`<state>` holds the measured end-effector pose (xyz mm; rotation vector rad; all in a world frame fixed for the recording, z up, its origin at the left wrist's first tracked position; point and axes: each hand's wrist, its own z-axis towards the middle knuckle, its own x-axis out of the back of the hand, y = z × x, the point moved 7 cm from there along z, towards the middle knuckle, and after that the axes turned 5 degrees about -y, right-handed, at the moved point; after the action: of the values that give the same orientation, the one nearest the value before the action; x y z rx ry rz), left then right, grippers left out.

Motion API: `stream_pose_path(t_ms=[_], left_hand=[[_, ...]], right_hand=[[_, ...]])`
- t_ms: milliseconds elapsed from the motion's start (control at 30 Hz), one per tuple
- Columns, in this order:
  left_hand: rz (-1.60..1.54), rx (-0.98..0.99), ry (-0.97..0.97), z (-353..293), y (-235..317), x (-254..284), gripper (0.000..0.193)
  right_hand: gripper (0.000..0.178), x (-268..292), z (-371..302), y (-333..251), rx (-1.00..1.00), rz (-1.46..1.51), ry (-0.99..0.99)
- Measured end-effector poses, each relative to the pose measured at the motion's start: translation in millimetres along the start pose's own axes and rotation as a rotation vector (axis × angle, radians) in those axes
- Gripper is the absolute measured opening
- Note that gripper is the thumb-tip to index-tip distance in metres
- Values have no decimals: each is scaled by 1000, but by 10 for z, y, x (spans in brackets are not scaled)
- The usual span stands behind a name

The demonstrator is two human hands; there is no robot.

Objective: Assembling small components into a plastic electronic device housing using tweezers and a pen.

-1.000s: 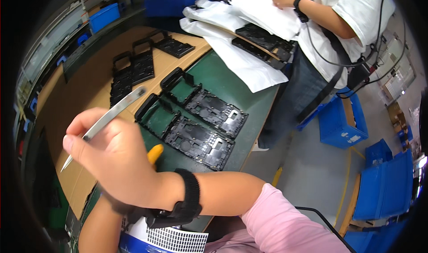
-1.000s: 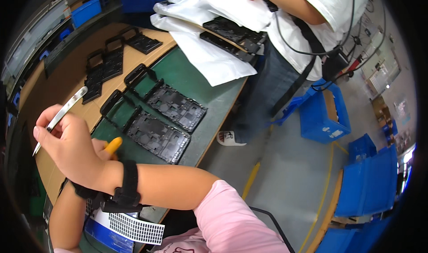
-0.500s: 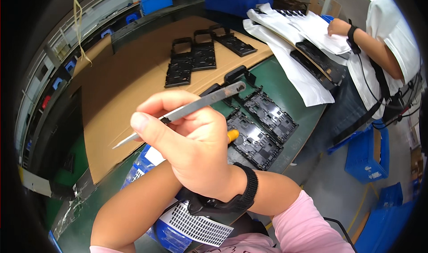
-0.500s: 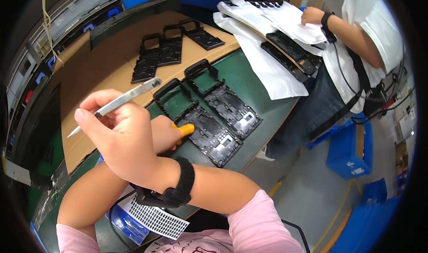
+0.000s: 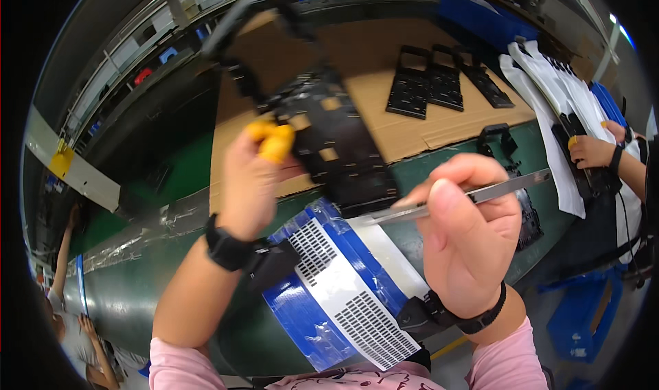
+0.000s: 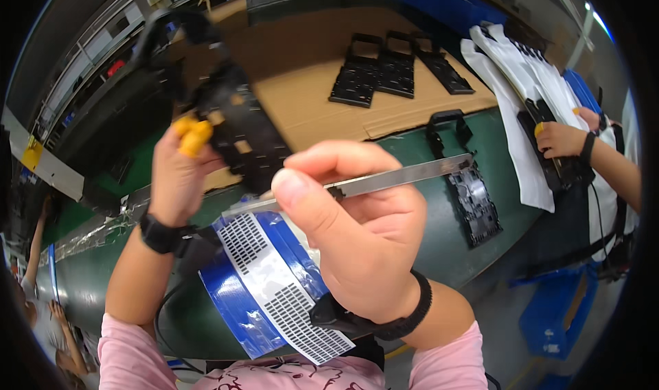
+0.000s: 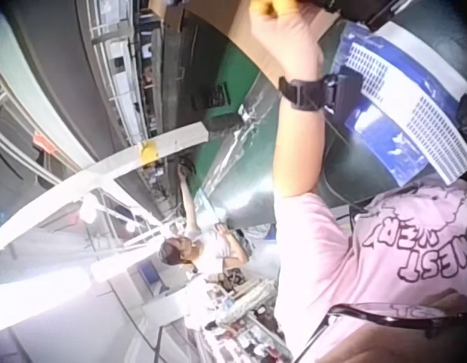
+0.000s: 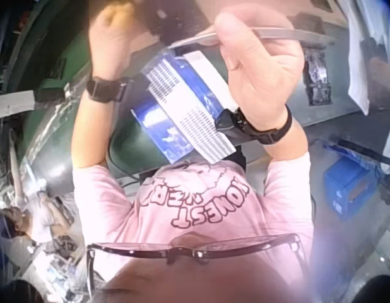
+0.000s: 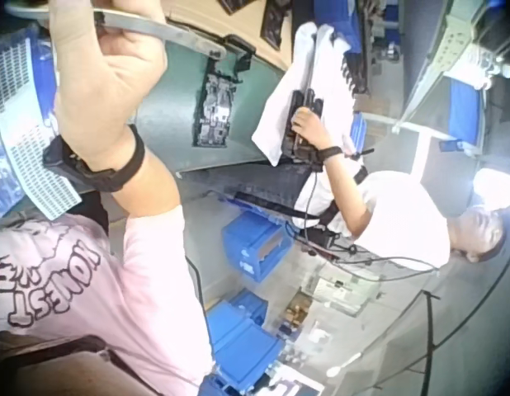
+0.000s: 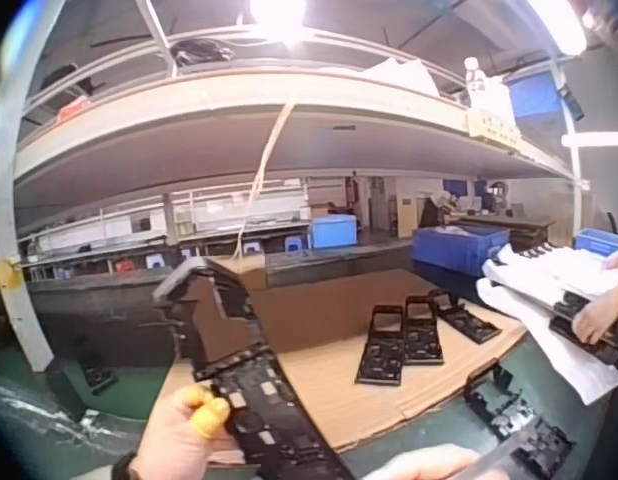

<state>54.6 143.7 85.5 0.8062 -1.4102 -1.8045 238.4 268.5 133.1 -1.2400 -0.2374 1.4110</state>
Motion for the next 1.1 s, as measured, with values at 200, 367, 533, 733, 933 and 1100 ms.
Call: stream_pose_path(t_ms=[200,367,533,733,933,1100], left_hand=[[147,234,220,-524,-47,1203,21],[-164,348,176,-834,-500,1319,23],[-236,399,-11,-845,-475,1202,25],[-524,265,142,-858,-283,973,29],[-591,149,58,-731,-88,497,36],[-721,286,-59,-832,-90,195,43]], right_hand=[[8,-13,-470,1000,-729,-238,-114],[7,2,-499,1298,-608,-326,-211],[7,21,-529,1331,-640,-408,-207],[8,-5,-528,1334,-641,-437,-237],[10,-121,-395,1172,-689,-325,-232],[16,-397,-26,726,-379,-67,-282]])
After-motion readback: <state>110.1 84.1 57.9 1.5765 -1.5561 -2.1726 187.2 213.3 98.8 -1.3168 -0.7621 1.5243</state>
